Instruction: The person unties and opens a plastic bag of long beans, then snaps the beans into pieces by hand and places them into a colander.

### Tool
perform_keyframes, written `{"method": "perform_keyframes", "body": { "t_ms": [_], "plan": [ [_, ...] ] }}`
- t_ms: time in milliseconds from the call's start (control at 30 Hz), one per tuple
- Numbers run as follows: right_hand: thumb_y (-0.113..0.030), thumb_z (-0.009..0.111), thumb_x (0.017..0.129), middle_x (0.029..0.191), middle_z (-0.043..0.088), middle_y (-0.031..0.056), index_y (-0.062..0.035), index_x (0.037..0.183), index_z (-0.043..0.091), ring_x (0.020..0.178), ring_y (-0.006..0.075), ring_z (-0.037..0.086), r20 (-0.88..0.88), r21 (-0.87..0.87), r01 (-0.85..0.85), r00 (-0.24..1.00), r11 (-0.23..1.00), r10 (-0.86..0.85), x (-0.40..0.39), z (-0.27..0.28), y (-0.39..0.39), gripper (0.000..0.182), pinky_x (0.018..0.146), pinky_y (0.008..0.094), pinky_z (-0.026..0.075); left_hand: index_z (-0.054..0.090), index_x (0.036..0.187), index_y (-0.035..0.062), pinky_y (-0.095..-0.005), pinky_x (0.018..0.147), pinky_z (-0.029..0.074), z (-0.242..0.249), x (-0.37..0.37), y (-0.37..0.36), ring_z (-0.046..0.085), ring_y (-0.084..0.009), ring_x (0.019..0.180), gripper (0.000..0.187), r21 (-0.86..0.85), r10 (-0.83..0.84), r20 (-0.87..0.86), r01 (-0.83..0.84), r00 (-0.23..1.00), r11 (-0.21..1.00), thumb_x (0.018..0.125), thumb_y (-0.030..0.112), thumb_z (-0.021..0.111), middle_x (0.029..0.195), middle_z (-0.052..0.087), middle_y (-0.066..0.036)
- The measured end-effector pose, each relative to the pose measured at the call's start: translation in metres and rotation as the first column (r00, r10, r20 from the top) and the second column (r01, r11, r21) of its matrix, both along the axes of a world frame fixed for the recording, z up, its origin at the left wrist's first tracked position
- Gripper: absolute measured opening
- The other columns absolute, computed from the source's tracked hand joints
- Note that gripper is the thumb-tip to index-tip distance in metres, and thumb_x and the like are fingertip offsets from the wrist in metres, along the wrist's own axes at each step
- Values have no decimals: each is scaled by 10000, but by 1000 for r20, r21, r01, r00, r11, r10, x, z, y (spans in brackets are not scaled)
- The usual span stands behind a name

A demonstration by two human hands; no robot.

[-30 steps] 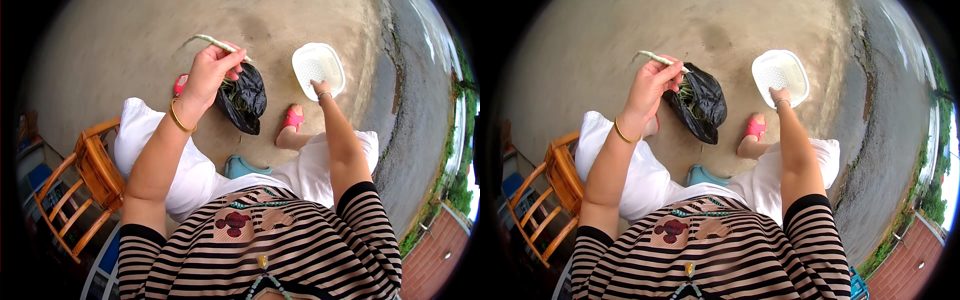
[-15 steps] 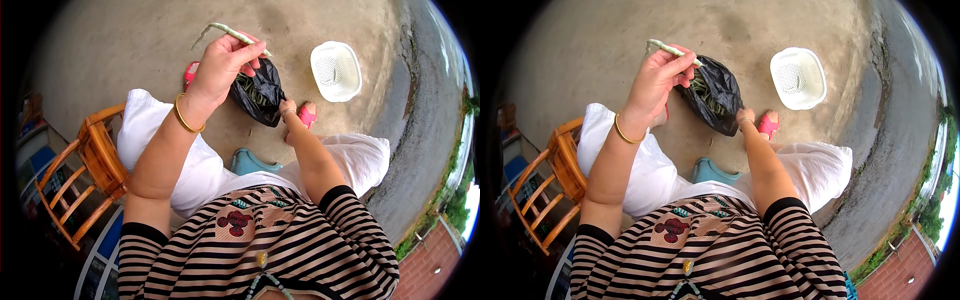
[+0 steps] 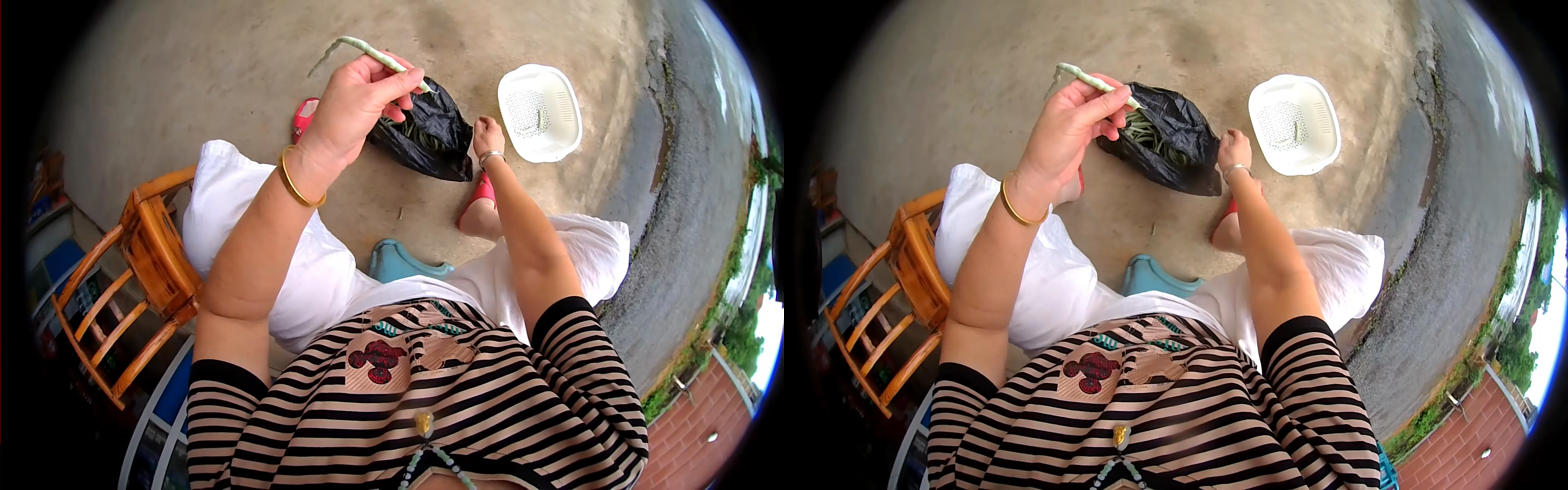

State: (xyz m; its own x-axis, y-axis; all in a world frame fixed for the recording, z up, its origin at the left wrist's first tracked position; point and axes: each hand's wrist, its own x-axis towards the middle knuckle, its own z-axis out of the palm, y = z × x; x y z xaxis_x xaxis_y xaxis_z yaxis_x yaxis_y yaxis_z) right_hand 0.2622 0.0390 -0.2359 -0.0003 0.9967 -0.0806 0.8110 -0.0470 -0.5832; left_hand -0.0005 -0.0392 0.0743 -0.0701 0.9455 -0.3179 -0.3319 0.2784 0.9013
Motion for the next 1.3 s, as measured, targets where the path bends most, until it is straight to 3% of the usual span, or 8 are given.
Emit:
{"method": "perform_keyframes", "body": {
  "t_ms": [167,267,433,567,600,800,1133,1300],
  "plan": [
    [-165,526,864,836,659,162,-67,894,654,824,340,632,-398,-108,-41,917,993,-5,-34,60,-34,164,751,407,493,606,897,74,-204,601,438,-1,1,0,546,-58,693,100,6,-14,-1,14,1000,1000,889,173,613,796,605,-1],
    [-214,552,849,1157,572,177,-93,1167,541,1007,344,576,-34,-146,-429,903,891,429,-33,23,-87,340,845,413,476,603,909,68,-204,605,443,-4,2,0,549,-59,698,110,16,-25,-14,25,1000,1000,886,174,617,809,612,-2],
    [-162,491,834,1506,160,169,-48,1296,475,1380,335,193,196,-749,-559,325,355,925,-50,63,-203,476,1007,532,296,609,880,58,-203,575,446,-6,5,-2,548,-58,667,117,17,-43,-39,44,998,999,860,169,642,803,625,-6],
    [-171,509,805,1236,544,229,-8,1088,643,1143,348,539,-127,-804,-588,318,91,940,-56,63,-221,353,903,456,458,615,868,57,-206,571,446,-5,7,-5,538,-56,646,135,22,-66,-80,68,995,997,850,187,650,788,623,-1],
    [-181,503,807,1019,653,202,4,967,686,964,333,636,-79,-693,-713,222,106,972,-53,72,-211,306,841,410,503,617,869,61,-208,580,446,-5,7,-6,532,-55,643,148,20,-88,-94,90,992,996,851,203,651,781,616,7],
    [-217,552,813,889,667,137,-133,861,675,856,336,635,84,-416,-314,921,853,380,-15,31,-150,157,767,425,511,600,906,74,-199,593,435,-14,6,-11,542,-55,688,121,-7,-100,-125,100,987,995,865,182,638,833,624,2],
    [-386,635,795,1115,638,129,-127,1044,671,1049,301,605,397,-693,58,863,718,313,-36,41,-144,361,866,393,499,609,879,76,-201,582,437,-23,-3,-13,542,-50,679,114,-17,-41,-85,39,996,999,861,184,641,815,617,10],
    [-292,638,735,934,675,126,-132,892,694,887,286,647,194,-542,-144,937,828,289,-19,6,-154,231,782,371,513,607,875,72,-201,595,439,-14,-2,-13,535,-50,674,110,-12,-56,-92,55,994,998,868,180,628,812,613,5]
  ]
}}
